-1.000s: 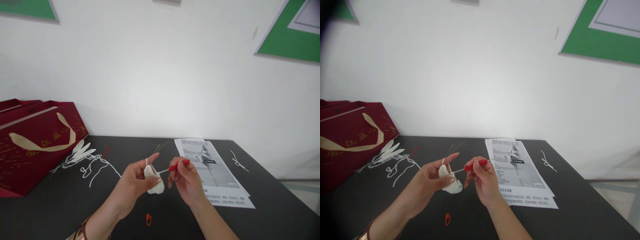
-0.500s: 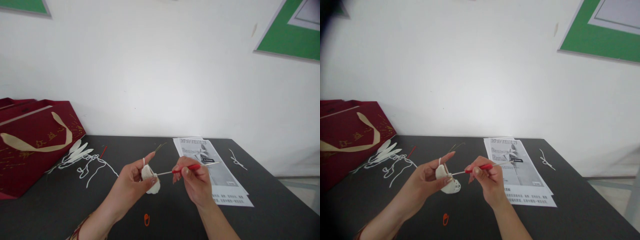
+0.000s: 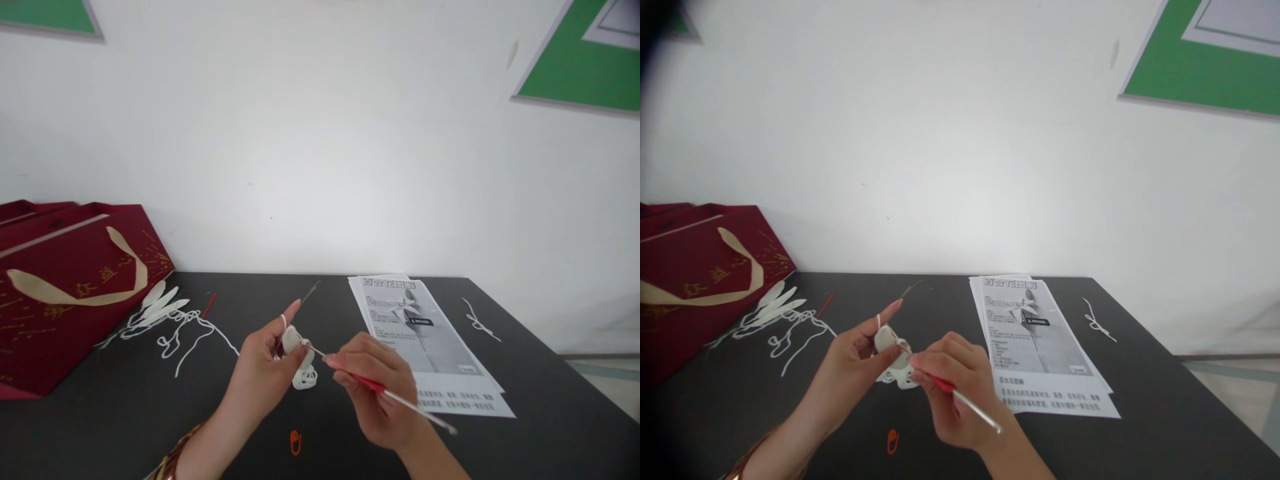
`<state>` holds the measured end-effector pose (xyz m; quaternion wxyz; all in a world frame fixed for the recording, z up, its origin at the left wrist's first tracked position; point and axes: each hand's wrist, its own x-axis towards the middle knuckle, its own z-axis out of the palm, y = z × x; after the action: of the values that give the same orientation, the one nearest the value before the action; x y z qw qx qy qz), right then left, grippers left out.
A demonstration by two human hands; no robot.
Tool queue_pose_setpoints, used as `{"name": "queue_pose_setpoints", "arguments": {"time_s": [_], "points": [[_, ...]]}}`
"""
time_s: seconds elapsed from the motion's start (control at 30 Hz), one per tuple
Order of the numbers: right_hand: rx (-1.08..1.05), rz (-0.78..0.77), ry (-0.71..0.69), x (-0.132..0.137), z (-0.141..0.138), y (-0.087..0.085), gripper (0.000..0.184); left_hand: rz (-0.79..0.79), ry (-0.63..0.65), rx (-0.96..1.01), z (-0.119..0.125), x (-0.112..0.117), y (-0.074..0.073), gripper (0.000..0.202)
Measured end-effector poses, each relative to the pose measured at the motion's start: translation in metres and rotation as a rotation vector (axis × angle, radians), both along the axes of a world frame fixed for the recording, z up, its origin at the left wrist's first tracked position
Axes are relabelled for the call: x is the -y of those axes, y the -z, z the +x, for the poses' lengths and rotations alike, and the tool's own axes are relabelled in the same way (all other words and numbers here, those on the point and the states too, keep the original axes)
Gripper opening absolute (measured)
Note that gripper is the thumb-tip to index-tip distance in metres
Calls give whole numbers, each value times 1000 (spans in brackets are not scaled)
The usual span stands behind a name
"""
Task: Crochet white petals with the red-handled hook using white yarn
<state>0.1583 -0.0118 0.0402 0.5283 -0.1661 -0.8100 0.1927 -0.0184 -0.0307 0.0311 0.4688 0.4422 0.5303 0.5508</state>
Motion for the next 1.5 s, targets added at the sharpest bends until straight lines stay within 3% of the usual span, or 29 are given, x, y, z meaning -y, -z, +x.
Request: {"name": "queue_pose_setpoints", "arguments": {"time_s": [0.17,0.37,0.43,0.67,0.8,0.97,1.17,1.33,1.43,1.5], "points": [[76,240,98,4,-10,8,29,80,-159,-69,1,-3,15,67],[51,242,89,-1,-12,17,37,229,-168,-170,13,8,21,57],[43,251,88,-3,-11,18,36,255,-171,-173,14,10,21,57],[243,529,177,-5,-6,16,27,374,-121,-253,1,4,5,40],[262,558,173,-5,-5,19,24,354,-110,-122,-1,3,0,40],[130,355,119,-7,-4,25,36,274,20,116,3,3,-1,55],[-63,188,57,-7,-7,15,37,181,81,356,1,3,-4,58],[92,394,58,-7,-2,17,32,89,135,516,0,3,-8,59],[203,532,138,-7,0,19,31,90,118,506,1,2,-10,60],[208,530,152,-7,-1,21,33,136,109,449,-1,1,-9,61]]}}
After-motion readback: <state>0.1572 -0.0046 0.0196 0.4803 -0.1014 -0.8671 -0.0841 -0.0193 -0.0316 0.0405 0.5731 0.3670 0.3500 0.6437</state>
